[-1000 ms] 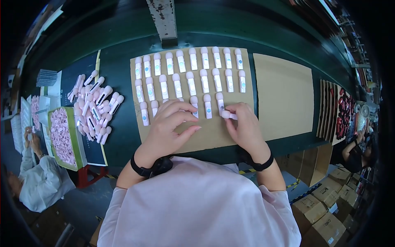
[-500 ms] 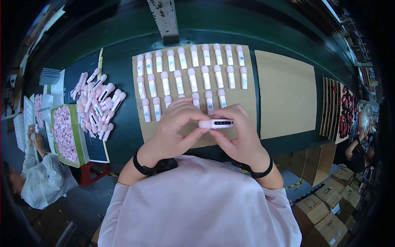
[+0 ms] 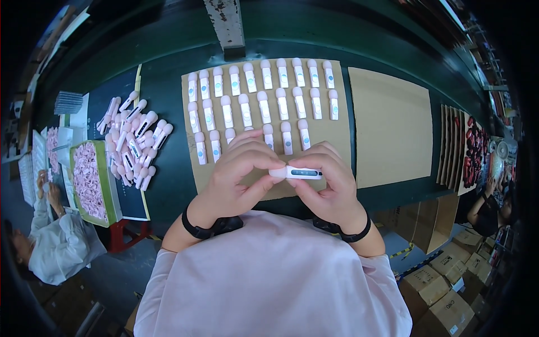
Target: The person picks up a pink and white device from a pile, turns it over, and places it onto a cardboard sheet. After filling the sheet with devices, the person picks up a new cardboard sheet and places it on top of the first.
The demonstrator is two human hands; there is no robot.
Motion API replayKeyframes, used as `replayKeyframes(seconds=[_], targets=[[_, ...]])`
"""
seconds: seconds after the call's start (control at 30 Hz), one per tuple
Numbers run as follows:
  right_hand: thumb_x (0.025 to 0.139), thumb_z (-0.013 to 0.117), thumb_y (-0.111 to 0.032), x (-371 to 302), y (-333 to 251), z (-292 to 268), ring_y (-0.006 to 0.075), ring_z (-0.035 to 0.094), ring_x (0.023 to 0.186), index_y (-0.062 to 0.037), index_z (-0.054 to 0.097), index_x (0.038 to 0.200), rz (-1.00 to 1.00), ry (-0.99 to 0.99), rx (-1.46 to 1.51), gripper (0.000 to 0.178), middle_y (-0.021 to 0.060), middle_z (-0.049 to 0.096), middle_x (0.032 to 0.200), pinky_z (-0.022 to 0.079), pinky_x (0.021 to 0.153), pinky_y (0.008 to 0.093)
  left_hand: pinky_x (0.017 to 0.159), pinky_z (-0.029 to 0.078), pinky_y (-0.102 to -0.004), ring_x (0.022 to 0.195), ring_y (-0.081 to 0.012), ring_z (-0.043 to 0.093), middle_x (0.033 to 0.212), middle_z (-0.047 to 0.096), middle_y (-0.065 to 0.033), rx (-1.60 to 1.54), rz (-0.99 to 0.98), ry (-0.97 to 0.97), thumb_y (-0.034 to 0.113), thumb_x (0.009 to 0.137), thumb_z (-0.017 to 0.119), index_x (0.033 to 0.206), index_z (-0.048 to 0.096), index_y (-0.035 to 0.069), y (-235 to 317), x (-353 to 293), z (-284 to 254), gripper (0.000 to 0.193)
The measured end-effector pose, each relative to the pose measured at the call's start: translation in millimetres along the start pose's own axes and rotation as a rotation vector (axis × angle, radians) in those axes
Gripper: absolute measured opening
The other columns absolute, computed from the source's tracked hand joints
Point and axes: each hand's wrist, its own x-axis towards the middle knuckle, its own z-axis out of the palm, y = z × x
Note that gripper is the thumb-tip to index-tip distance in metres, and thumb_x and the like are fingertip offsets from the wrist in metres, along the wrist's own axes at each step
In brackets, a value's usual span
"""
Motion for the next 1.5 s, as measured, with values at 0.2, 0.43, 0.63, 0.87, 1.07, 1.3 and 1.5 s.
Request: replayKeyframes(seconds=[0.2,0.43,0.63,0.87,1.07,1.3,1.5], targets=[[0.074,0.073,0.003,-1,2,1,0.0234,0.06,0.081,-0.0037,0.062,0.101,0.004,0.007,0.012,0.03,0.0088,0.066,0.091,0.046,0.072,0.0319,0.106,0.034,-0.0536,0.089,-0.0218,0.065,0.092,0.069,-0.006,0.006,0.017,0.001,0.006,0.082,0.07,0.1,0.065,0.006,-1,0,0,0.019],[0.076,0.071,0.005,-1,6,0,0.0232,0.06,0.086,-0.0025,0.062,0.101,-0.005,-0.017,0.019,0.028,0.0114,0.064,0.099,0.046,0.077,0.0325,0.106,0.034,-0.053,0.092,-0.0218,0.064,0.097,0.068,-0.0071,0.049,-0.009,0.004,0.007,0.077,0.074,0.1,0.064,0.007,-1,1,-2,0.025],[0.079,0.071,0.003,-5,4,4,0.023,0.06,0.089,-0.0008,0.062,0.103,0.091,0.11,0.288,0.025,0.0125,0.064,0.102,0.046,0.08,0.0336,0.104,0.038,-0.0498,0.093,-0.0241,0.063,0.097,0.066,-0.0052,0.064,-0.042,0.009,0.008,0.075,0.075,0.1,0.063,0.008,-3,3,3,0.028],[0.08,0.07,0.002,-4,6,1,0.0238,0.061,0.091,0.0004,0.062,0.103,-0.023,0.046,0.16,0.024,0.0131,0.065,0.1,0.047,0.082,0.0338,0.103,0.039,-0.0493,0.092,-0.0241,0.063,0.097,0.065,-0.0054,0.078,-0.076,-0.009,0.008,0.075,0.075,0.097,0.062,0.008,0,6,7,0.025],[0.081,0.069,0.003,-9,7,5,0.0241,0.062,0.091,0.0009,0.062,0.103,0.001,0.074,0.141,0.024,0.0136,0.066,0.1,0.048,0.081,0.0328,0.104,0.038,-0.0495,0.092,-0.0243,0.062,0.095,0.065,-0.0065,0.153,0.002,-0.055,0.01,0.076,0.075,0.096,0.063,0.008,-4,5,10,0.023],[0.081,0.065,0.007,-17,11,-6,0.0256,0.064,0.094,0.001,0.06,0.106,0.044,0.023,0.092,0.026,0.015,0.066,0.106,0.05,0.081,0.0333,0.103,0.039,-0.0491,0.094,-0.0264,0.062,0.096,0.065,-0.0076,0.234,-0.018,-0.082,0.013,0.077,0.076,0.099,0.064,0.007,-11,2,15,0.026],[0.08,0.066,0.008,-28,29,-27,0.0274,0.065,0.097,-0.0012,0.059,0.103,0.157,0.065,-0.134,0.026,0.015,0.066,0.109,0.051,0.082,0.0332,0.1,0.041,-0.0466,0.099,-0.0315,0.06,0.102,0.065,-0.01,0.389,-0.046,-0.113,0.015,0.074,0.078,0.102,0.064,0.005,-9,0,13,0.033]])
